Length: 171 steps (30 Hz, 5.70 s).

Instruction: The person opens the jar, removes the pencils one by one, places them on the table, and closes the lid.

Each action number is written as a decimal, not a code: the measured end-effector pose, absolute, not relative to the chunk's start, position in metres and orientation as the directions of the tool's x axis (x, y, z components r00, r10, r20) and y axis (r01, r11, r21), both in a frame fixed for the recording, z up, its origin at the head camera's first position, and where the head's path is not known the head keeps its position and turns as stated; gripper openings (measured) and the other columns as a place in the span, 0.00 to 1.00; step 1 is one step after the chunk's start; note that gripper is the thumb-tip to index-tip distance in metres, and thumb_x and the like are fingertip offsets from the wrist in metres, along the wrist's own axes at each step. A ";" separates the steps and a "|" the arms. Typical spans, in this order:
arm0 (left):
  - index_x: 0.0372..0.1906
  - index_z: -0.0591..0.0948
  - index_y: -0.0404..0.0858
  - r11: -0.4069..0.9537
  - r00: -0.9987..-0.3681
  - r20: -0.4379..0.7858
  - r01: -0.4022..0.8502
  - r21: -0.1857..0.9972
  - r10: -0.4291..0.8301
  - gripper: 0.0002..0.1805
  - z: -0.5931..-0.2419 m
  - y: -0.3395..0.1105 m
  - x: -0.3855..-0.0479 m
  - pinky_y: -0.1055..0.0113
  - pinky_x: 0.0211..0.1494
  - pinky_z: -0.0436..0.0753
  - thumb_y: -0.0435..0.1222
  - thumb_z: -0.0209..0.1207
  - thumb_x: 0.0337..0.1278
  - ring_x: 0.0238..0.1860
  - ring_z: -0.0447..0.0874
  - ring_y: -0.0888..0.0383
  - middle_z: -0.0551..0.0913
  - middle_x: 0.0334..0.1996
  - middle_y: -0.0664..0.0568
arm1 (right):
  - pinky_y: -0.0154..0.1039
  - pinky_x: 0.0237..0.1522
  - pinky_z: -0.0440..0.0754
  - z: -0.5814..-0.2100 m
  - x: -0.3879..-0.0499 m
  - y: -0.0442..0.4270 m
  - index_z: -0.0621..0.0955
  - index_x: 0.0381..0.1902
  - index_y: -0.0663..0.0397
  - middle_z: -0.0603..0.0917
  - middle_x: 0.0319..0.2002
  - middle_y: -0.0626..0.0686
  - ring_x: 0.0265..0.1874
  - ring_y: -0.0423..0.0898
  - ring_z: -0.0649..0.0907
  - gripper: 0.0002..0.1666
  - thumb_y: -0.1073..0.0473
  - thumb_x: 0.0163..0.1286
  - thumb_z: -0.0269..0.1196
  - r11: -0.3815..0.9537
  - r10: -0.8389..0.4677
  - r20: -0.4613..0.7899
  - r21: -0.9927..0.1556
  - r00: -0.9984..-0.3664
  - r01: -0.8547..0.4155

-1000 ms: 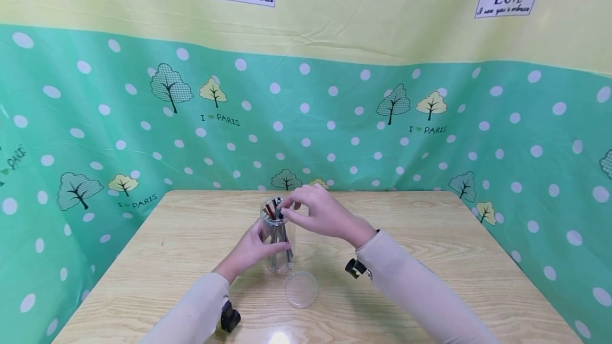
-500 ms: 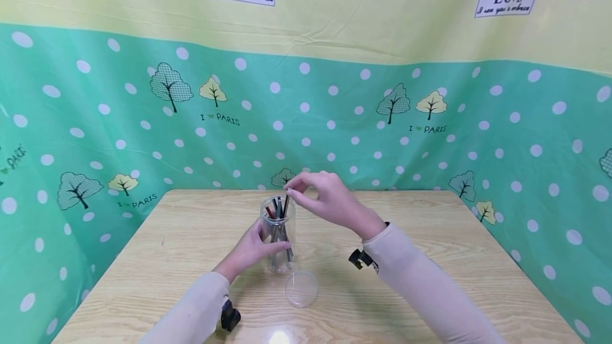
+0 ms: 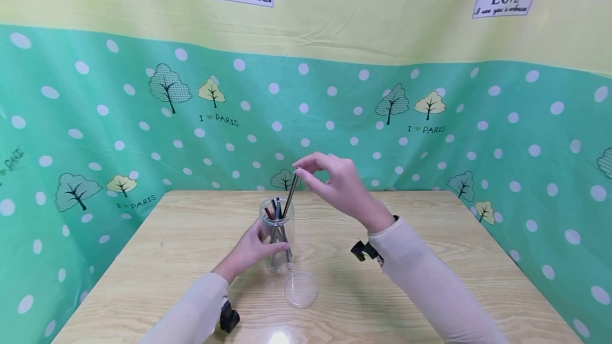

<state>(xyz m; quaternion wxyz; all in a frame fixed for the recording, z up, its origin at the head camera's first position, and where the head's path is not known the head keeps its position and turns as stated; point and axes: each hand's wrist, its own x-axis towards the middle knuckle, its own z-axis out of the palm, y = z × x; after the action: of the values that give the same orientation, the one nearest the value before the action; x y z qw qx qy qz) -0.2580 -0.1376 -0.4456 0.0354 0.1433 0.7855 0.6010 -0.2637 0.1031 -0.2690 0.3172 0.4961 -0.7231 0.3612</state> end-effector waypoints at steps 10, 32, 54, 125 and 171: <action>0.72 0.67 0.49 0.237 -0.957 0.115 0.180 0.955 0.265 0.47 -0.445 -0.139 -0.257 0.44 0.75 0.56 0.45 0.77 0.45 0.73 0.62 0.44 0.74 0.68 0.46 | 0.35 0.43 0.85 -0.252 -0.259 0.110 0.84 0.44 0.64 0.89 0.36 0.53 0.33 0.43 0.86 0.09 0.71 0.66 0.66 0.190 -0.386 0.893 -0.171 -0.234 -0.967; 0.71 0.68 0.48 0.231 -0.959 0.115 0.177 0.957 0.258 0.47 -0.447 -0.139 -0.258 0.43 0.75 0.56 0.46 0.78 0.44 0.73 0.63 0.44 0.76 0.66 0.46 | 0.33 0.40 0.83 -0.238 -0.255 0.127 0.84 0.44 0.65 0.88 0.33 0.55 0.30 0.44 0.84 0.08 0.68 0.67 0.65 0.246 -0.302 0.930 -0.136 -0.209 -0.960; 0.72 0.67 0.46 0.231 -0.956 0.137 0.199 0.952 0.259 0.47 -0.446 -0.138 -0.257 0.44 0.75 0.56 0.44 0.78 0.45 0.72 0.63 0.43 0.75 0.67 0.45 | 0.33 0.23 0.79 -0.273 -0.276 0.140 0.85 0.45 0.56 0.86 0.28 0.50 0.25 0.43 0.84 0.08 0.58 0.72 0.66 0.356 -0.273 0.708 -0.555 -0.652 -0.752; 0.73 0.67 0.47 0.227 -0.958 0.134 0.194 0.954 0.255 0.48 -0.448 -0.139 -0.257 0.43 0.75 0.57 0.44 0.78 0.45 0.73 0.62 0.43 0.74 0.68 0.45 | 0.36 0.25 0.84 -0.455 -0.338 0.158 0.86 0.30 0.59 0.84 0.22 0.51 0.20 0.44 0.83 0.07 0.61 0.66 0.68 0.675 -0.227 -0.088 -0.732 -0.970 -0.092; 0.73 0.66 0.50 0.220 -0.959 0.123 0.181 0.958 0.257 0.48 -0.448 -0.139 -0.257 0.42 0.75 0.56 0.45 0.78 0.45 0.73 0.62 0.43 0.73 0.68 0.46 | 0.40 0.27 0.83 -0.401 -0.328 0.152 0.83 0.39 0.56 0.85 0.28 0.56 0.28 0.53 0.85 0.09 0.56 0.70 0.66 0.646 -0.309 0.075 -0.715 -0.948 -0.267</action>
<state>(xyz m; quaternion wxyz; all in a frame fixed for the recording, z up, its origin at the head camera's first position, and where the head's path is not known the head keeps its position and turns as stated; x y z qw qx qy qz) -0.2569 -0.1388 -0.4478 0.0309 0.1403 0.7804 0.6085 -0.3276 0.1521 -0.4006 -0.0266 0.1586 -0.9069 0.3894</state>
